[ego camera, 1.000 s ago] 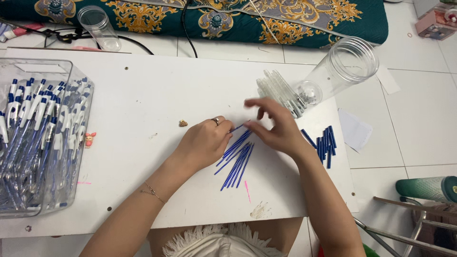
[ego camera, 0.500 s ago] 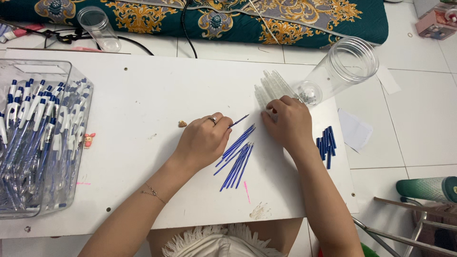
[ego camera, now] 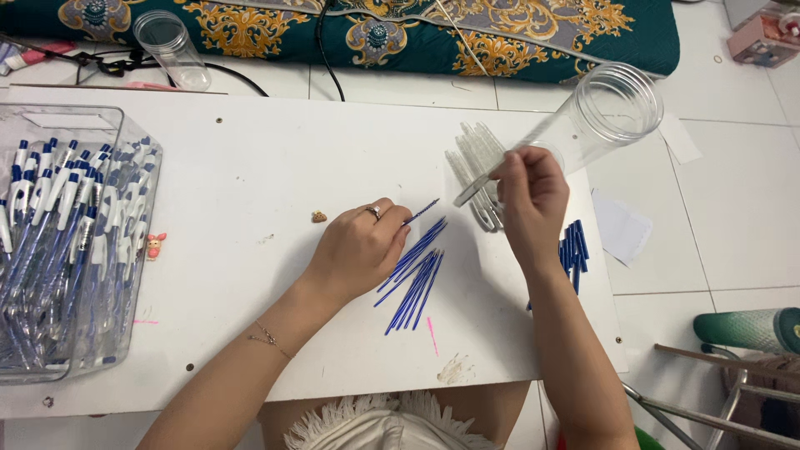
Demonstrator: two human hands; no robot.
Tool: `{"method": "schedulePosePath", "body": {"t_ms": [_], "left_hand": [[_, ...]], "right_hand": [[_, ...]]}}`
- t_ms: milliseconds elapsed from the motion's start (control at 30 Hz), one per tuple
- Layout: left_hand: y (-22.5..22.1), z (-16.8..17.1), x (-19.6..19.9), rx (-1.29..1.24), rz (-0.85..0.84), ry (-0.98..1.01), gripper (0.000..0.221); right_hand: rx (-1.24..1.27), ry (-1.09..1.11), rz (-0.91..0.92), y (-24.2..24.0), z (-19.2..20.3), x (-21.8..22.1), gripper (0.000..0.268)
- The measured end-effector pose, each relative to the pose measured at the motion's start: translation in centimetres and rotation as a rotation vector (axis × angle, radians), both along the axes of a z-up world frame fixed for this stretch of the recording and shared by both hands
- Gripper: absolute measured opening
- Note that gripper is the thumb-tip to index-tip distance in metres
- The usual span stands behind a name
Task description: The person assembles pens by inserting ink cartridges into pen barrels and then attaching blue caps by hand.
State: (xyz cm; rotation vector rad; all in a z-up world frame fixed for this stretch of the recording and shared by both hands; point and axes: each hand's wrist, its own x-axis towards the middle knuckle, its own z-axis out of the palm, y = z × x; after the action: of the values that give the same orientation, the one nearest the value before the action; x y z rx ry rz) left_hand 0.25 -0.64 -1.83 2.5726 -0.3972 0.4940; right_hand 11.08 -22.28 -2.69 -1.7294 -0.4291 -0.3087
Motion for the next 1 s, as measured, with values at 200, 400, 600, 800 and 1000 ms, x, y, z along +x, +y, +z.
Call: {"method": "schedulePosePath", "body": {"t_ms": [200, 400, 600, 800, 1000], "left_hand": [[0.0, -0.3, -0.1, -0.030, -0.039, -0.010, 0.013], [-0.2, -0.1, -0.2, -0.073, -0.044, 0.040, 0.016], [-0.3, -0.3, -0.4, -0.253, -0.163, 0.030, 0.031], [-0.3, 1.1, -1.0, -0.504, -0.466, 0.123, 0.047], [-0.7, 0.3, -0.9, -0.569, -0.387, -0.156, 0.037]], "right_hand": [[0.213, 0.048, 0.000, 0.5, -0.2, -0.4, 0.012], [0.206, 0.060, 0.084, 1.1, -0.9, -0.6, 0.011], [0.190, 0.227, 0.216, 1.8, -2.0, -0.8, 0.007], [0.326, 0.767, 0.344, 2.5, -2.5, -1.8, 0.014], [-0.311, 0.284, 0.393, -2.9, 5.3, -1.7, 0.017]]}}
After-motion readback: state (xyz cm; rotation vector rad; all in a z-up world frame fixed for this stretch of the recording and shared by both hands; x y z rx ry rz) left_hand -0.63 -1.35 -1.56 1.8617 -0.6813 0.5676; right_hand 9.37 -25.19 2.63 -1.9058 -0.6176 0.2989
